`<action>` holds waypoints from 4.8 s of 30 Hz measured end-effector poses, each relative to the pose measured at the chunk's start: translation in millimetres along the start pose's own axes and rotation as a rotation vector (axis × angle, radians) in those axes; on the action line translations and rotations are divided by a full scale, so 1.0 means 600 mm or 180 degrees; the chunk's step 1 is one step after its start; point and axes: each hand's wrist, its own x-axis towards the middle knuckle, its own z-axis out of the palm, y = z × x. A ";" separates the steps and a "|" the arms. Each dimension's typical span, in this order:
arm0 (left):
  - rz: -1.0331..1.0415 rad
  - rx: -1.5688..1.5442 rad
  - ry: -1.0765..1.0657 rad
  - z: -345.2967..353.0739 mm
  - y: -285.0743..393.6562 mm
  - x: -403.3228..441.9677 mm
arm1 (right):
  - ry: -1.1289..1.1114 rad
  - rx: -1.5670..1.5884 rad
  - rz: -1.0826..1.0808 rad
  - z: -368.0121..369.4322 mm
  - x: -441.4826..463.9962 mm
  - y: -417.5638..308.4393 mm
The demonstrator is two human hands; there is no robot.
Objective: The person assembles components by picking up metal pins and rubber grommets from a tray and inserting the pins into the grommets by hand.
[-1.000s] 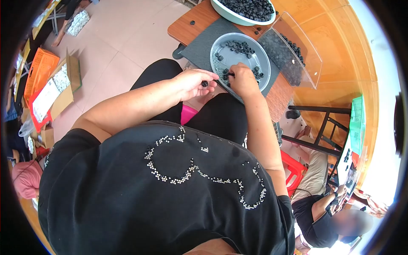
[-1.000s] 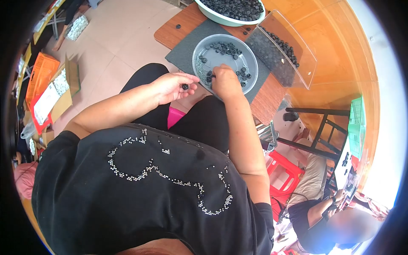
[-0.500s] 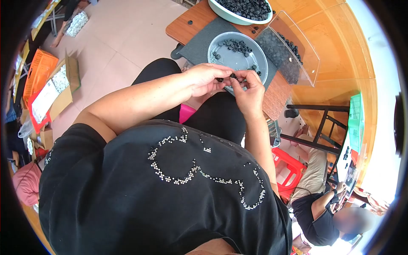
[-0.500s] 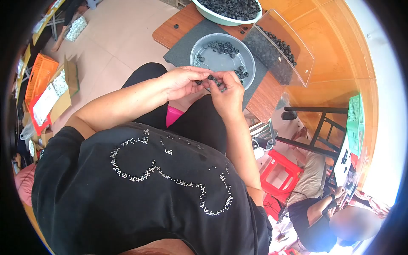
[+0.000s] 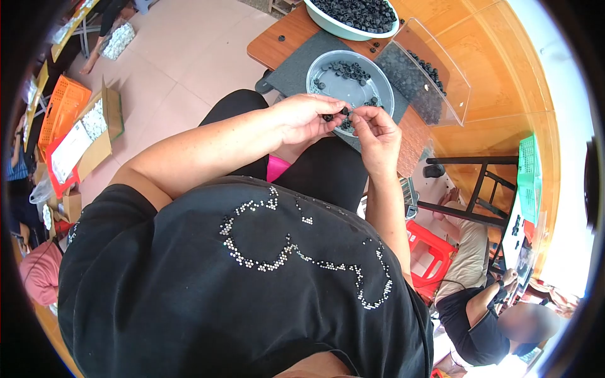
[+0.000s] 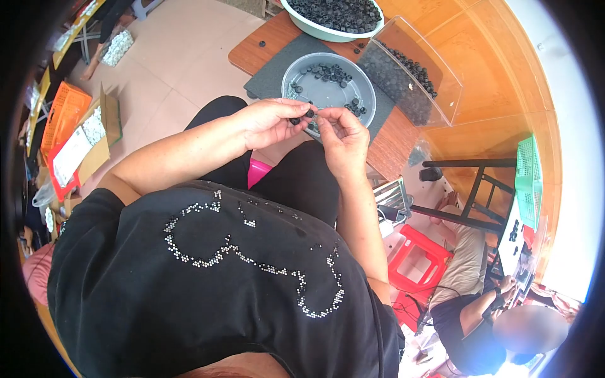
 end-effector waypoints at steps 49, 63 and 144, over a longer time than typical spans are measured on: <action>-0.0034 -0.0574 0.0151 0.030 -0.011 -0.013 | 0.0455 -0.1272 -0.1243 0.020 -0.010 -0.006; 0.0071 -0.0164 0.0291 0.034 -0.004 -0.023 | 0.0257 0.0450 -0.0370 0.001 -0.012 -0.015; 0.0735 0.0487 -0.0223 0.049 0.010 -0.042 | 0.0724 -0.1490 -0.1678 0.026 -0.027 -0.039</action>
